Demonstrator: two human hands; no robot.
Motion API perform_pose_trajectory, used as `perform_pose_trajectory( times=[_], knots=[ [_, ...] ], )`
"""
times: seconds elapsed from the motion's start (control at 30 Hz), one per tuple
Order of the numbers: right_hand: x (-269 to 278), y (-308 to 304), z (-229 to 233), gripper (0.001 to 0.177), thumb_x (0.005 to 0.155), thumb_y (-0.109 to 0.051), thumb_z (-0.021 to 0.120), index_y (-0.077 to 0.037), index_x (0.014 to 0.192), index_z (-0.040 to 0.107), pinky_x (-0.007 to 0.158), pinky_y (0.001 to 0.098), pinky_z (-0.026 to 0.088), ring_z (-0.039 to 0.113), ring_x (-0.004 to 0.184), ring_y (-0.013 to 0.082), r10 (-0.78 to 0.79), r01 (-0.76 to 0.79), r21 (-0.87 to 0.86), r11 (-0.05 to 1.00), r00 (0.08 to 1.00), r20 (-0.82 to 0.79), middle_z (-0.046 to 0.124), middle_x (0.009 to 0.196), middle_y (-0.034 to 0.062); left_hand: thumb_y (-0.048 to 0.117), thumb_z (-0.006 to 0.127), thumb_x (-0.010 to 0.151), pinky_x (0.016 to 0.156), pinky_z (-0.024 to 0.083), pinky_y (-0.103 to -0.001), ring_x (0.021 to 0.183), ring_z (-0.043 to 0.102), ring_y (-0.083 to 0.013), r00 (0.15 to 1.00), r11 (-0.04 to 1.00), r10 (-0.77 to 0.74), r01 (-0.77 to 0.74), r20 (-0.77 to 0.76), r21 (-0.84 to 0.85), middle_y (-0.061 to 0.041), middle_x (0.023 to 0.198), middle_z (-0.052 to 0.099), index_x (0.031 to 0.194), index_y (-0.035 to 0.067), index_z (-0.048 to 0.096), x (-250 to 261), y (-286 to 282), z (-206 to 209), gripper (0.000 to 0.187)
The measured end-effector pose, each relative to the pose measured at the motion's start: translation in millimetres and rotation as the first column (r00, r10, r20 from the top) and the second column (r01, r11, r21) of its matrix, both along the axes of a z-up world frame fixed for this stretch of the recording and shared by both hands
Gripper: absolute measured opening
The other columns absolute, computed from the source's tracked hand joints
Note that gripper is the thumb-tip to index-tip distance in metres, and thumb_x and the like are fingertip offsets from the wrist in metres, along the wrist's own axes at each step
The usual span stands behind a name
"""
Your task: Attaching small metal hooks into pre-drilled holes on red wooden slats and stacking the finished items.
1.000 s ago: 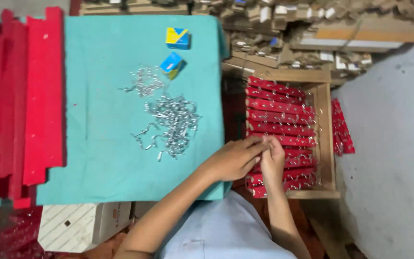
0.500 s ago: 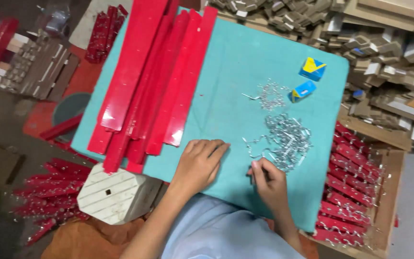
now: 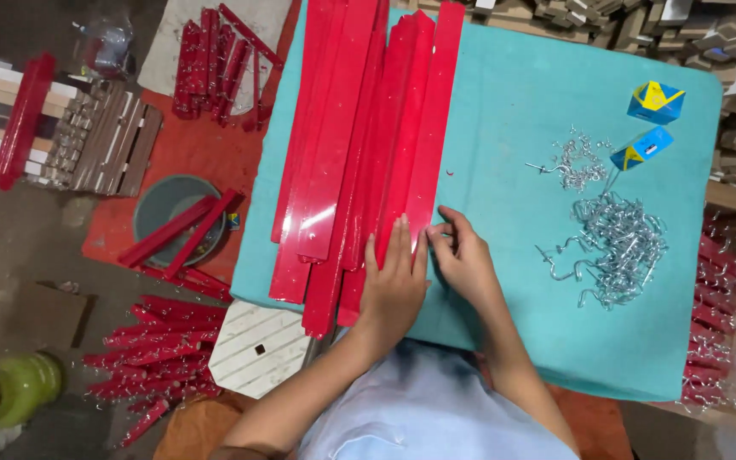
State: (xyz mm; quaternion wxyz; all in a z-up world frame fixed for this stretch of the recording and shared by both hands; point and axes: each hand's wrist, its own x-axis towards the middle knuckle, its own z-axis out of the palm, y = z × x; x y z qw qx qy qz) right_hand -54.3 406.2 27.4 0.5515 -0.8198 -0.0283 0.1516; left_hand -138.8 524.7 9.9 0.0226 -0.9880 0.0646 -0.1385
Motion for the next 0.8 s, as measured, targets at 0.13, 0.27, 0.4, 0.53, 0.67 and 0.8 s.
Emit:
perform_pose_trajectory(
  times=[0.13, 0.27, 0.4, 0.53, 0.67, 0.8],
  knots=[
    [10, -5, -7, 0.039, 0.102, -0.016, 0.062, 0.002, 0.137, 0.060, 0.082, 0.0443, 0.058, 0.076, 0.091, 0.0274, 0.009, -0.013, -0.050, 0.999, 0.997, -0.082, 0.076, 0.104, 0.0210, 0.019, 0.055, 0.098, 0.111, 0.036, -0.064, 0.135, 0.056, -0.0341, 0.976, 0.997, 0.026, -0.010, 0.216, -0.073, -0.025, 0.137, 0.061, 0.140, 0.009, 0.060, 0, -2, 1, 0.043],
    [23, -14, -51, 0.023, 0.099, -0.025, 0.066, -0.008, 0.114, 0.068, 0.069, 0.0427, 0.055, 0.071, 0.072, 0.0263, 0.077, -0.085, -0.109, 0.990, 0.994, -0.077, 0.072, 0.077, 0.0118, 0.026, 0.055, 0.095, 0.109, 0.034, -0.071, 0.131, 0.057, -0.0337, 0.993, 0.980, 0.022, 0.002, 0.118, -0.199, -0.024, 0.134, 0.061, 0.143, 0.006, 0.056, -1, -7, 11, 0.053],
    [16, -13, -42, 0.017, 0.099, -0.030, 0.066, -0.013, 0.101, 0.061, 0.060, 0.0369, 0.051, 0.064, 0.057, 0.0231, 0.062, -0.071, -0.123, 0.990, 0.995, -0.081, 0.064, 0.058, 0.0071, 0.033, 0.076, 0.078, 0.109, 0.027, -0.077, 0.135, 0.051, -0.0348, 1.000, 0.953, 0.009, 0.000, 0.029, -0.302, -0.024, 0.138, 0.058, 0.145, 0.003, 0.052, -5, -11, 10, 0.077],
    [8, -23, -32, 0.020, 0.098, -0.031, 0.068, -0.016, 0.090, 0.057, 0.054, 0.0344, 0.047, 0.061, 0.049, 0.0250, 0.066, -0.057, -0.229, 0.972, 0.997, 0.034, 0.059, 0.048, 0.0055, 0.025, 0.070, 0.084, 0.111, 0.023, -0.078, 0.138, 0.049, -0.0344, 0.996, 0.915, -0.032, 0.064, 0.087, -0.399, -0.025, 0.139, 0.056, 0.144, -0.002, 0.050, -11, -25, 10, 0.069],
    [-4, -38, -3, 0.024, 0.091, -0.029, 0.071, -0.015, 0.085, 0.053, 0.054, 0.0381, 0.053, 0.068, 0.055, 0.0320, 0.087, 0.010, -0.412, 0.911, 0.972, 0.218, 0.060, 0.050, 0.0057, 0.019, 0.067, 0.083, 0.117, 0.022, -0.069, 0.139, 0.052, -0.0342, 0.989, 0.829, -0.093, 0.140, 0.113, -0.542, -0.027, 0.144, 0.055, 0.144, -0.010, 0.047, -14, -50, -6, 0.070],
    [-11, -50, 16, 0.026, 0.092, -0.031, 0.071, -0.015, 0.083, 0.052, 0.054, 0.0382, 0.054, 0.068, 0.054, 0.0322, 0.111, 0.028, -0.460, 0.888, 0.956, 0.272, 0.060, 0.050, 0.0040, 0.017, 0.067, 0.079, 0.119, 0.022, -0.066, 0.140, 0.051, -0.0337, 0.986, 0.799, -0.118, 0.166, 0.119, -0.578, -0.026, 0.147, 0.053, 0.145, -0.011, 0.044, -17, -63, 1, 0.075]
  ],
)
